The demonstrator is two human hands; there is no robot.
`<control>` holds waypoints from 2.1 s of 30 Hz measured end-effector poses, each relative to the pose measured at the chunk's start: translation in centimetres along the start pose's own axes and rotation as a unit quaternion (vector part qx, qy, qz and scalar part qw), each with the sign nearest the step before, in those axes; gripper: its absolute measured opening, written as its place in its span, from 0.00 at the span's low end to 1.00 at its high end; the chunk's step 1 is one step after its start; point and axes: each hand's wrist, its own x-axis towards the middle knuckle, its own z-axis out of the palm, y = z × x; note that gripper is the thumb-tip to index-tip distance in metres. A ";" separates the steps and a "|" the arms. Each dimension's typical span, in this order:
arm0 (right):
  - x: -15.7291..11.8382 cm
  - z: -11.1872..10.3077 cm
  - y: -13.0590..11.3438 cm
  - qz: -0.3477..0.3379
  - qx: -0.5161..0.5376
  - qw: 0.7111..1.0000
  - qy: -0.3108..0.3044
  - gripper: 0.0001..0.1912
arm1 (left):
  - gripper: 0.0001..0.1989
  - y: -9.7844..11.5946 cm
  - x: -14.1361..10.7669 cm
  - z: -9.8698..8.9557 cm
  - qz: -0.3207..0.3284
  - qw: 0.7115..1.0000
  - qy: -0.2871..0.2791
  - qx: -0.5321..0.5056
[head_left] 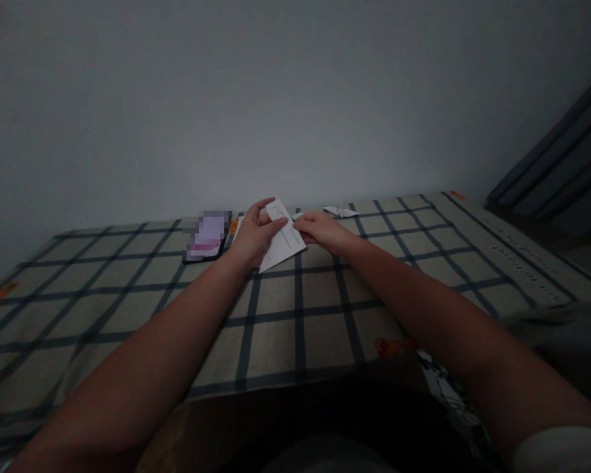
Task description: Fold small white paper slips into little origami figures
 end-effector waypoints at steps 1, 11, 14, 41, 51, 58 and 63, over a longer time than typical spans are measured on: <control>0.0 0.0 0.0 0.001 0.006 1.000 -0.008 0.10 | 0.36 0.0 0.0 0.0 0.008 1.000 0.006 0.004; -0.2 0.2 -0.3 0.016 0.003 1.000 -0.007 0.08 | 0.34 -0.3 0.8 -0.3 0.097 0.989 0.110 -0.005; -0.4 0.2 -0.3 0.024 0.007 1.000 -0.006 0.09 | 0.32 -0.7 1.8 -1.4 0.129 0.984 0.125 0.004; -0.4 -0.1 0.0 -0.078 -0.106 0.990 0.049 0.11 | 0.25 -0.5 1.8 -1.8 0.177 0.971 0.075 0.145; -0.5 0.1 0.0 -0.074 -0.104 0.991 0.035 0.10 | 0.26 -0.4 1.1 -1.3 0.171 0.973 0.022 0.156; -0.5 0.2 0.0 -0.076 -0.082 0.994 -0.002 0.13 | 0.33 0.2 0.1 -0.4 0.039 0.998 -0.044 0.026; -0.3 0.1 -0.4 -0.070 -0.045 0.995 0.059 0.10 | 0.29 0.6 -0.1 -0.4 -0.035 0.995 -0.091 -0.014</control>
